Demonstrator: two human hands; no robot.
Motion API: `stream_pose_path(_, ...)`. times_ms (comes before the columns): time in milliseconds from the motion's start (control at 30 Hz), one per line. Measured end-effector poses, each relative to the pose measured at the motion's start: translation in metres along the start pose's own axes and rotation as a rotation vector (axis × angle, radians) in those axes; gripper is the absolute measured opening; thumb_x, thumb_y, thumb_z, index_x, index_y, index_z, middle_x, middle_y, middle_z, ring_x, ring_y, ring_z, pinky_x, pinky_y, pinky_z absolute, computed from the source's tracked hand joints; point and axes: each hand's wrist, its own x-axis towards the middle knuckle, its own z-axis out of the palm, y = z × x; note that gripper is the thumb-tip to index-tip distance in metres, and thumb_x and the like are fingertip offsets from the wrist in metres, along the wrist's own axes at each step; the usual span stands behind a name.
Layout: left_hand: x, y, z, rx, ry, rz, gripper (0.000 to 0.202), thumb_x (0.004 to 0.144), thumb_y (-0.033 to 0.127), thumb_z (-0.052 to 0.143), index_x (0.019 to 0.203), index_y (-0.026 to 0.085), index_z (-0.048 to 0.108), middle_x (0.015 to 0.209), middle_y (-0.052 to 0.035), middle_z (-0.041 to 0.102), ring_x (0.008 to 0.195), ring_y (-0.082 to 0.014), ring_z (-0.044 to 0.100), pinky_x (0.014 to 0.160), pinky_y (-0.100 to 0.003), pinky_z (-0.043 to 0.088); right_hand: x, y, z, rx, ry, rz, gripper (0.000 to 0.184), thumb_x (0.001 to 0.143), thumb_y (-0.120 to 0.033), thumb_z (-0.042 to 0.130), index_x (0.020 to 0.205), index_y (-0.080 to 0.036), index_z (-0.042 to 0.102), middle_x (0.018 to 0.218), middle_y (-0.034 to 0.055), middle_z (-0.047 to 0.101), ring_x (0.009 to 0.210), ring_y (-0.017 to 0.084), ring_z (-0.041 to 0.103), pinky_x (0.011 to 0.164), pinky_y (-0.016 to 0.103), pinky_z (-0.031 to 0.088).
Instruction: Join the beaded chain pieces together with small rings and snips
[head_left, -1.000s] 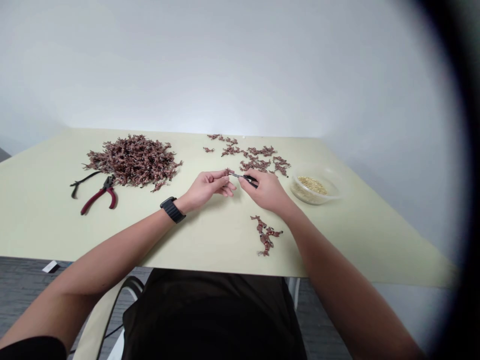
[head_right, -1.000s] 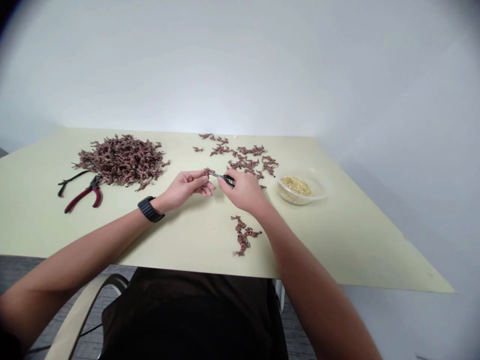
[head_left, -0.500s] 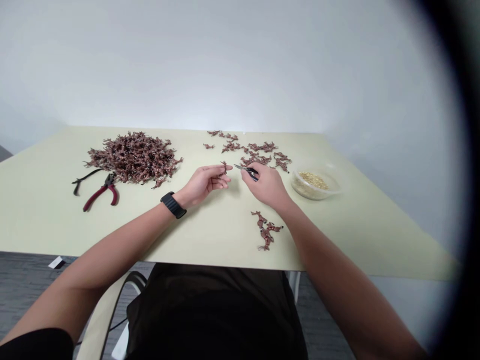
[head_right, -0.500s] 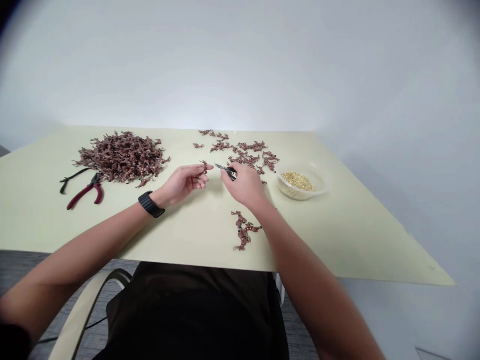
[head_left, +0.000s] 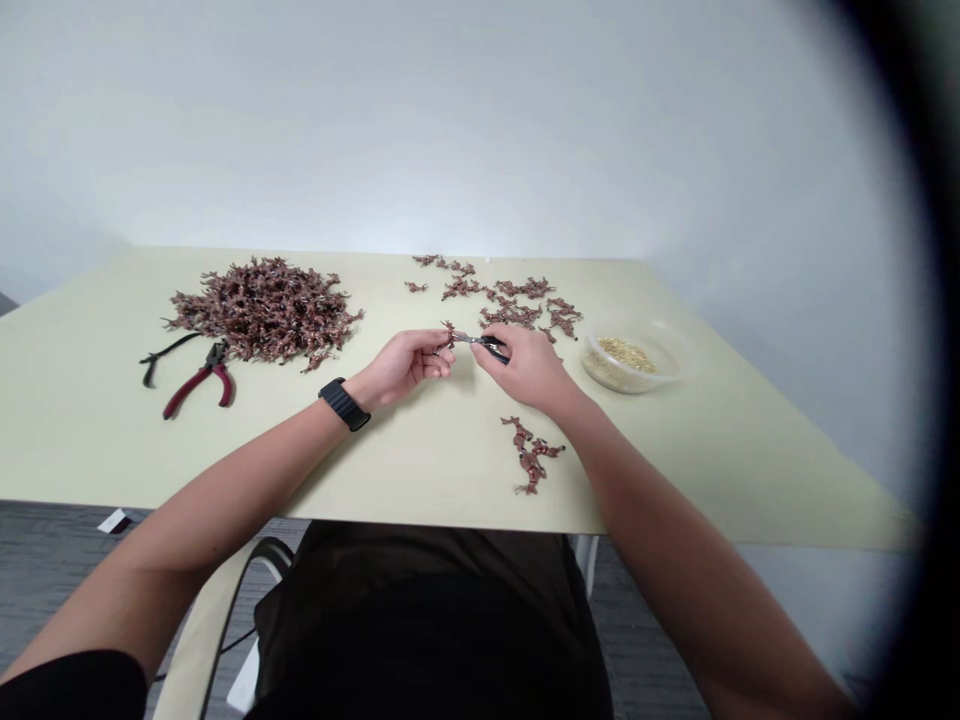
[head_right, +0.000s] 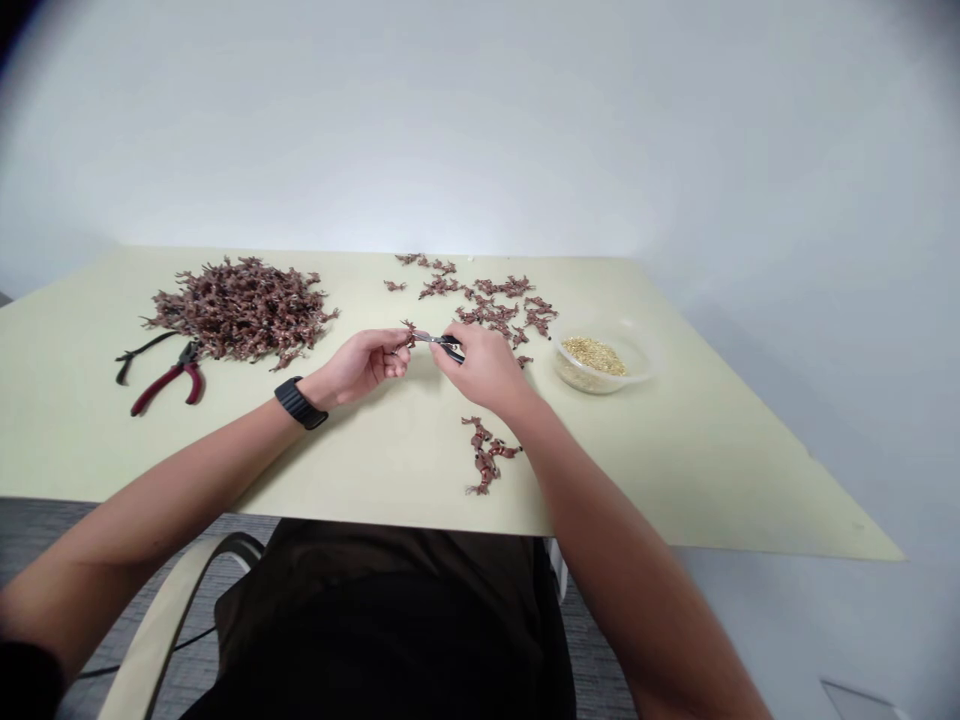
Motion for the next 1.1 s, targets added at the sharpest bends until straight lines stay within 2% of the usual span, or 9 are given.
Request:
stream_pose_path(267, 0.000, 0.001, 0.000, -0.051, 0.014, -0.039, 0.009, 0.095, 0.016, 0.065, 0.099, 0.009, 0.068, 0.077, -0.0048, 0.074, 0.059, -0.0102, 0.070, 0.058, -0.018, 0.055, -0.001, 0.003, 0.002, -0.019, 0.032, -0.037, 0.028, 0.099, -0.045, 0.056, 0.103, -0.022, 0.070, 0.098, 0.0086, 0.073, 0.086, 0.024, 0.062, 0.075, 0.034, 0.041)
stream_pose_path(533, -0.002, 0.004, 0.000, -0.139, 0.014, -0.102, 0.007, 0.096, 0.013, 0.064, 0.097, 0.008, 0.068, 0.077, -0.0043, 0.074, 0.059, -0.0081, 0.069, 0.057, -0.015, 0.055, -0.001, 0.000, 0.000, -0.031, 0.037, -0.026, 0.029, 0.098, -0.046, 0.056, 0.100, -0.022, 0.071, 0.092, 0.0070, 0.072, 0.080, 0.022, 0.061, 0.071, 0.033, 0.039)
stream_pose_path(600, -0.003, 0.001, 0.003, -0.076, 0.009, -0.049, 0.008, 0.096, 0.015, 0.066, 0.097, 0.008, 0.069, 0.082, -0.0070, 0.076, 0.063, -0.0089, 0.071, 0.060, -0.016, 0.056, -0.001, -0.003, 0.000, 0.005, 0.028, 0.027, 0.030, 0.098, -0.048, 0.056, 0.096, -0.022, 0.071, 0.085, 0.0050, 0.070, 0.075, 0.020, 0.058, 0.069, 0.033, 0.037)
stream_pose_path(700, -0.006, -0.004, 0.009, 0.162, 0.008, 0.142, 0.023, 0.097, 0.025, 0.069, 0.111, 0.007, 0.071, 0.095, -0.0122, 0.078, 0.071, -0.0128, 0.073, 0.068, -0.021, 0.059, -0.001, -0.008, -0.001, 0.207, -0.053, 0.191, 0.035, 0.097, -0.054, 0.056, 0.085, -0.023, 0.067, 0.071, 0.0014, 0.061, 0.065, 0.017, 0.050, 0.062, 0.032, 0.035)
stream_pose_path(800, -0.013, -0.003, 0.012, 0.487, 0.073, 0.370, 0.038, 0.096, 0.029, 0.071, 0.130, 0.012, 0.070, 0.101, -0.0105, 0.078, 0.079, -0.0147, 0.074, 0.080, -0.025, 0.059, 0.000, -0.010, -0.005, 0.589, -0.283, 0.395, 0.042, 0.097, -0.063, 0.052, 0.084, -0.024, 0.061, 0.064, -0.0024, 0.044, 0.054, 0.014, 0.032, 0.051, 0.030, 0.024)
stream_pose_path(900, -0.018, 0.003, 0.013, 0.661, 0.151, 0.470, 0.038, 0.091, 0.022, 0.074, 0.129, 0.019, 0.074, 0.104, -0.0087, 0.078, 0.094, -0.0155, 0.074, 0.087, -0.022, 0.056, 0.000, -0.010, -0.009, 0.824, -0.463, 0.482, 0.045, 0.096, -0.068, 0.050, 0.089, -0.025, 0.059, 0.063, -0.0048, 0.034, 0.052, 0.013, 0.020, 0.048, 0.029, 0.014)
stream_pose_path(967, -0.017, 0.005, 0.013, 0.608, 0.150, 0.444, 0.038, 0.091, 0.023, 0.074, 0.129, 0.018, 0.074, 0.104, -0.0095, 0.078, 0.091, -0.0158, 0.074, 0.085, -0.023, 0.057, 0.001, -0.009, -0.010, 0.751, -0.393, 0.439, 0.045, 0.096, -0.067, 0.051, 0.087, -0.025, 0.061, 0.065, -0.0031, 0.040, 0.053, 0.013, 0.025, 0.048, 0.029, 0.018)
stream_pose_path(1100, -0.009, 0.001, 0.014, 0.225, 0.051, 0.236, 0.034, 0.096, 0.028, 0.069, 0.124, 0.009, 0.070, 0.094, -0.0113, 0.078, 0.070, -0.0140, 0.073, 0.067, -0.023, 0.058, 0.001, -0.007, -0.006, 0.294, -0.001, 0.199, 0.037, 0.097, -0.057, 0.055, 0.089, -0.023, 0.067, 0.079, 0.0029, 0.064, 0.069, 0.018, 0.052, 0.063, 0.032, 0.038)
